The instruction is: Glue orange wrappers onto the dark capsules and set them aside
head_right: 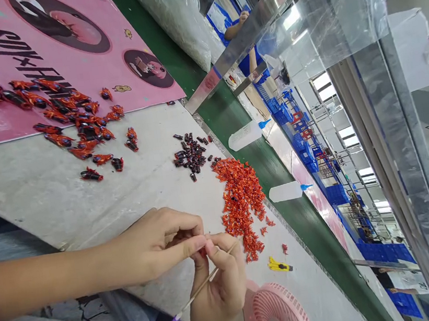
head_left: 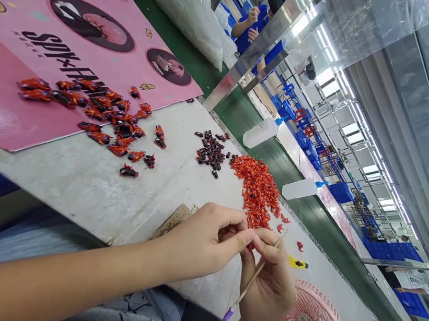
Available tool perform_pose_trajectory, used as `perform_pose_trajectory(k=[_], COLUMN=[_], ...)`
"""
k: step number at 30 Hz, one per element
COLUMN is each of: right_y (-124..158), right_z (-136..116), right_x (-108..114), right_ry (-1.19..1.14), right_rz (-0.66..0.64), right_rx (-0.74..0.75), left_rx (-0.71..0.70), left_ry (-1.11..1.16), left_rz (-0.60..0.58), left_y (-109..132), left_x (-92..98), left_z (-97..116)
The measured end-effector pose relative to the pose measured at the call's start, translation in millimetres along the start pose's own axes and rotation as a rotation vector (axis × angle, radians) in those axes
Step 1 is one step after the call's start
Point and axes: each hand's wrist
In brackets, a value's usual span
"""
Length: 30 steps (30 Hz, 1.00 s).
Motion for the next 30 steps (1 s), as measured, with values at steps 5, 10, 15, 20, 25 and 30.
perform_pose_trajectory(k=[5,10,15,20,25,30], right_y=[4.4,2.7,1.7,6.9,-1.5,-35.7], right_z=[2.5,-1.1,-12.2,-12.0,-1.2,-5.8], right_x=[2.6,-2.2,-13.0,-20.1,-28.3,13.9], right_ry=[-0.078,-0.115,-0.080,-0.023,-0.097,-0.430], right_rz=[0.046,-0.041,-0.021,-0.005,-0.071,-0.045], right_rx=[-0.216,-0.306,-0.241,-0.131,-0.259,-0.436], left_rx=[0.042,-0.017,-0.066,-0.064,0.136,0.366], left_ry=[0.151,0.103,0.102,0.166,0.342,0.554], left_rz=[0.018,0.051,0.134,0.172,0.124,0.120], left_y=[1.7,5.9,8.7,7.6,2.4,5.6], left_x=[-1.7,-3.7,-9.4,-10.9,-0.5,15.4], left_z=[-1.3,-9.1,-22.1,-26.8,-21.5,-16.0])
Point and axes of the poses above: each hand's wrist, its own y-axis away from the middle knuckle, its own x-axis out of the back of the hand, z = x × y, and after that the axes turned 9 degrees about z, right-handed
